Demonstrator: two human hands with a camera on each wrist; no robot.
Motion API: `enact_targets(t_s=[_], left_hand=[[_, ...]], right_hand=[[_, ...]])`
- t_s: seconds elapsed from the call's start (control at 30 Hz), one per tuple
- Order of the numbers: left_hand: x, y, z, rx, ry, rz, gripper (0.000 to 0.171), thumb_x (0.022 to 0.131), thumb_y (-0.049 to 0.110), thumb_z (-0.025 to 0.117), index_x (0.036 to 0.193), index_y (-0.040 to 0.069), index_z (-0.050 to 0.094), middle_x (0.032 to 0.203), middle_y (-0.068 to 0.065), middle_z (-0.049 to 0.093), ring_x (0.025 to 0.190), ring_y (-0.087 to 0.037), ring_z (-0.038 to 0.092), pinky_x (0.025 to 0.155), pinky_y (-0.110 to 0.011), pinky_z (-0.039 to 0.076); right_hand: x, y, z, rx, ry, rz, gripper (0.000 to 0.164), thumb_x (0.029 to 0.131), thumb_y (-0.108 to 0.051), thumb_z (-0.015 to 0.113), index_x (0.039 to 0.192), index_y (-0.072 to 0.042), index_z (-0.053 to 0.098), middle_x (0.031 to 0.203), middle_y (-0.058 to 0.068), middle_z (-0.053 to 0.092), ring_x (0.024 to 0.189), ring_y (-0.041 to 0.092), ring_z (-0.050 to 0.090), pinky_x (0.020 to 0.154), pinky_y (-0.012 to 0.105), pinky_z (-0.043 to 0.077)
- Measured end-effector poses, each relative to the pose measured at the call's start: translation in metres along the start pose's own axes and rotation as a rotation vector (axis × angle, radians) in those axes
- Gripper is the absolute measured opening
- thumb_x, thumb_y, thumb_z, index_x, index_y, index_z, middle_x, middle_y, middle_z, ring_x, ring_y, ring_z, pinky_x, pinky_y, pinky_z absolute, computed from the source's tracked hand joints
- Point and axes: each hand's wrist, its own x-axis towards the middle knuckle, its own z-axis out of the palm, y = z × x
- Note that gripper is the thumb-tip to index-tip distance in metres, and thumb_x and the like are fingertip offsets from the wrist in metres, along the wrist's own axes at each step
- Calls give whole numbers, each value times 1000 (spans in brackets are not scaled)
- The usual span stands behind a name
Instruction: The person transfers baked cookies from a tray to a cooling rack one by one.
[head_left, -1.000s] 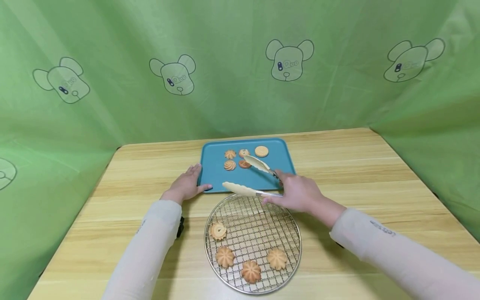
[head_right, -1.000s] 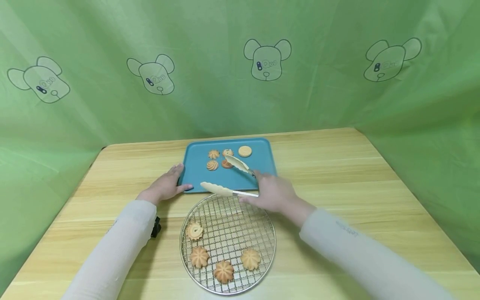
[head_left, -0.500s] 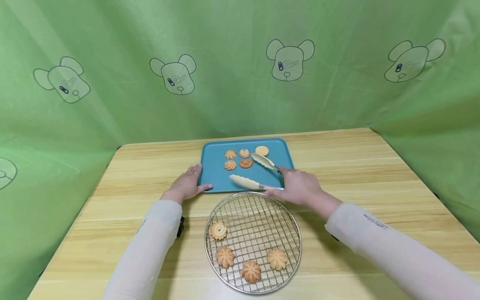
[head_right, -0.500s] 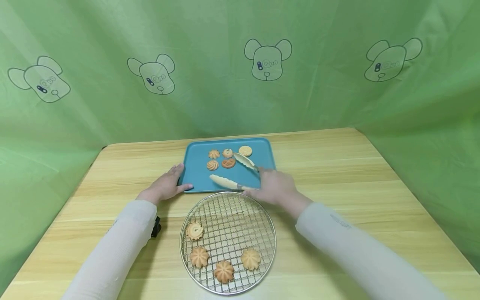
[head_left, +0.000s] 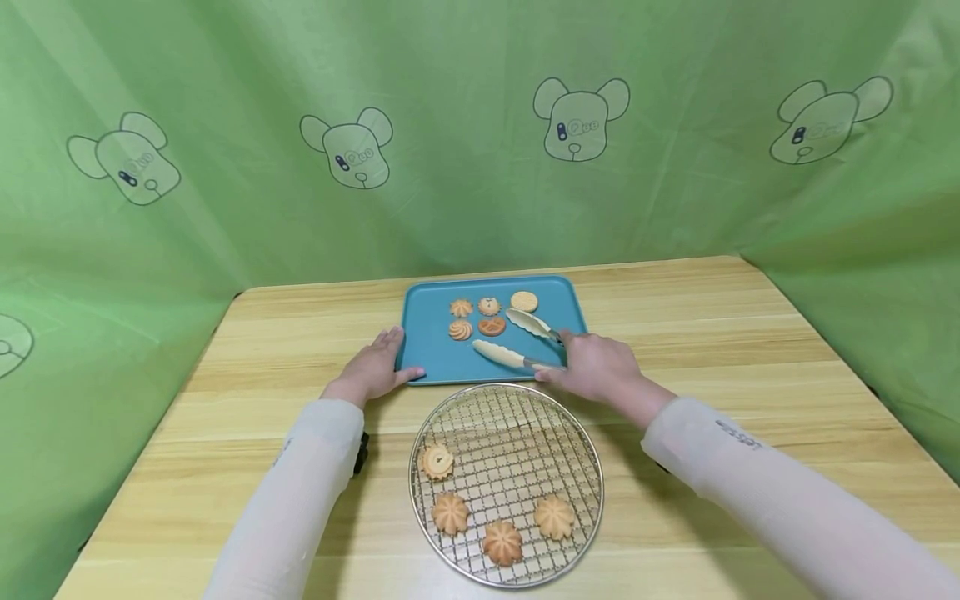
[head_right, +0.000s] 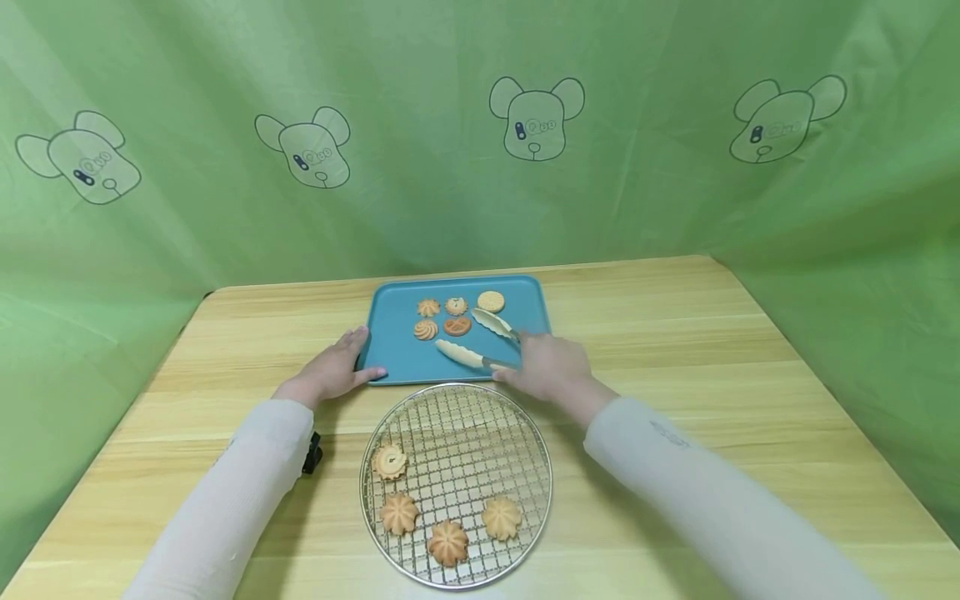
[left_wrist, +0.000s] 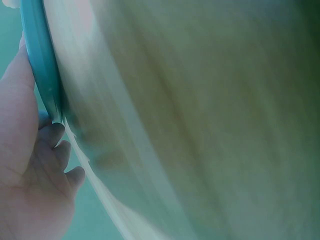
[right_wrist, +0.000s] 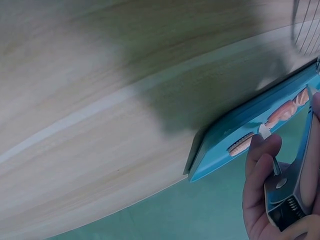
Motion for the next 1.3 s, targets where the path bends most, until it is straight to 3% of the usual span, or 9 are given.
enact_targets(t_s=[0.63, 1.3], left_hand=[[-1, 1, 0, -1, 11, 11, 90, 93, 54, 51, 151, -2, 10, 157, -16, 10, 143, -33, 8, 115, -44, 12], [1, 0, 1, -2, 6, 3, 91, 93, 55, 51, 151, -2, 9, 157, -15, 10, 143, -33, 8, 115, -44, 12]], right_hand=[[14, -5, 0, -13, -16, 17, 86, 85, -63, 56, 144, -3, 40, 110, 22, 65, 69, 26, 58, 47, 35, 44], [14, -9, -1, -42, 5, 2, 75, 87, -57, 59, 139, -4, 47, 104, 19, 66, 74, 31, 61, 45, 35, 45]])
